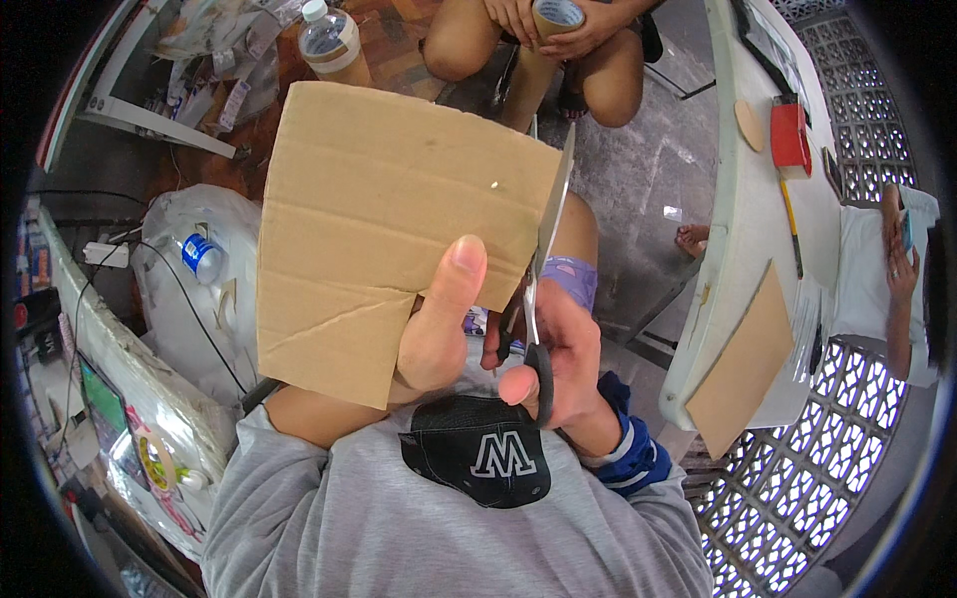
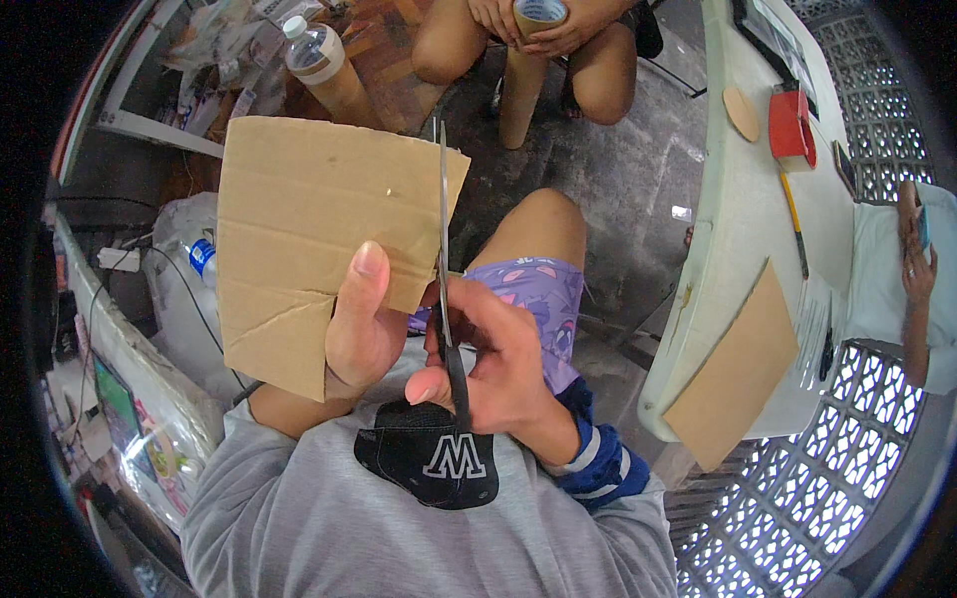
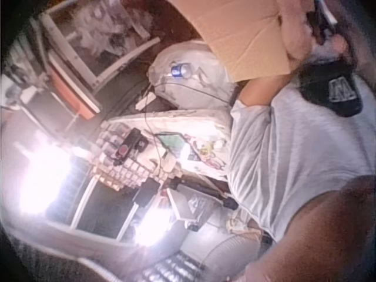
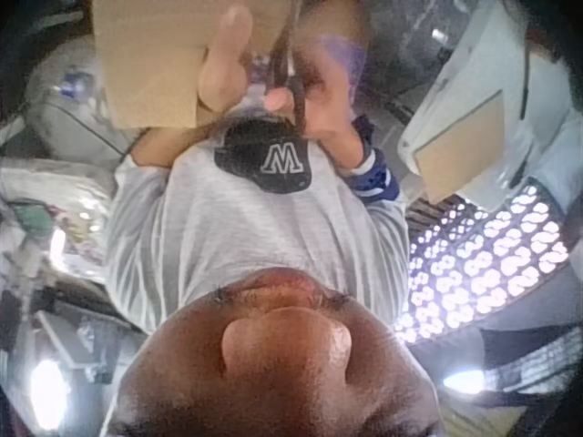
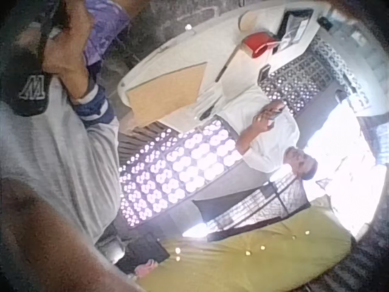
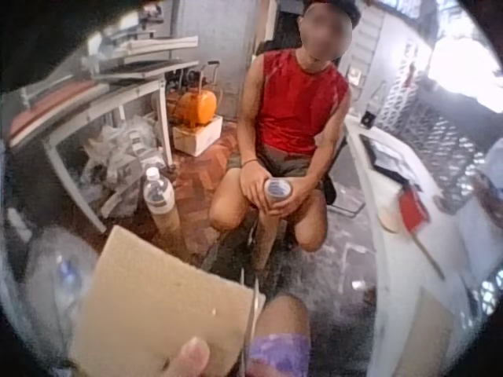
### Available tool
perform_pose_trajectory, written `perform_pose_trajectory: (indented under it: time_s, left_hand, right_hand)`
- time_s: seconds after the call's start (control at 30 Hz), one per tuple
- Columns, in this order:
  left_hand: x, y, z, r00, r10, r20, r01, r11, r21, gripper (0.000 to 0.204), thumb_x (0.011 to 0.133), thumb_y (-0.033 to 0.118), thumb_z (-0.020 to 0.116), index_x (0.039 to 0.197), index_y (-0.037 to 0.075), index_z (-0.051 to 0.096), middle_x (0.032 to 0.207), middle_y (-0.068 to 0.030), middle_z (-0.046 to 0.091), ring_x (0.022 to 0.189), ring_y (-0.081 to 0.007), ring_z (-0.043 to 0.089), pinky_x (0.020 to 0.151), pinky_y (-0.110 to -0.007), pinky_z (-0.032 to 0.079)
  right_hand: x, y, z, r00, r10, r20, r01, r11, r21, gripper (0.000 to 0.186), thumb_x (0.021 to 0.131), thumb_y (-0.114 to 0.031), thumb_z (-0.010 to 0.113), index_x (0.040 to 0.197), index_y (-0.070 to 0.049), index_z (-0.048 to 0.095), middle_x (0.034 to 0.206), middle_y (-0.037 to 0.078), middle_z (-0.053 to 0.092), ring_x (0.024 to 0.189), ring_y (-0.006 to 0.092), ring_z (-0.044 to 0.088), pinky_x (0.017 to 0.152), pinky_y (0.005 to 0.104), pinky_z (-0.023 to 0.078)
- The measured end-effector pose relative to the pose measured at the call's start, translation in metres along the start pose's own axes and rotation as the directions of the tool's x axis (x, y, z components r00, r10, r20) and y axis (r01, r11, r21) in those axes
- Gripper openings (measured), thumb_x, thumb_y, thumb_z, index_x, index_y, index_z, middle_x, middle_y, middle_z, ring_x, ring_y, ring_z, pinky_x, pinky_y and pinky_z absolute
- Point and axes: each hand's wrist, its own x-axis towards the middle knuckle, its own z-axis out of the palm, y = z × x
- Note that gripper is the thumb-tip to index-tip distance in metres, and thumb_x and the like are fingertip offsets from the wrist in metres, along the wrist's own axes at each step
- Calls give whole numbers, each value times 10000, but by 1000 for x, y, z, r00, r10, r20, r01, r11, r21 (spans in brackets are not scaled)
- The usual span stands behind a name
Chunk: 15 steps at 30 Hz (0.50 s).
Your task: The person uses scissors to cut a piece of cardboard into a circular shape. They then apply tape to the edges of the cut cardboard circle.
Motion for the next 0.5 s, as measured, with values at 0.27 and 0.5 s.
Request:
perform_pose_trajectory:
  time_s: [0.27,0.5]
  left_hand:
    - [0,3,-7,1000,7,2,-7,999,41,506,1010,343,423,1410,36,387,1347,-107,510,1242,-218,493,1044,-381,377]
    - [0,9,-12,1000,-24,20,22,997,68,520,1010,315,426,1433,22,356,1388,-121,485,1288,-229,475,1084,-385,359]
  right_hand:
    - [-1,8,-3,991,-131,4,131,991,-3,713,697,-442,858,1113,55,561,637,-1,520,561,48,479,495,204,351]
    - [-1,7,-4,994,-111,12,111,994,-14,673,708,-424,859,1092,45,566,625,-8,513,558,39,470,493,200,341]
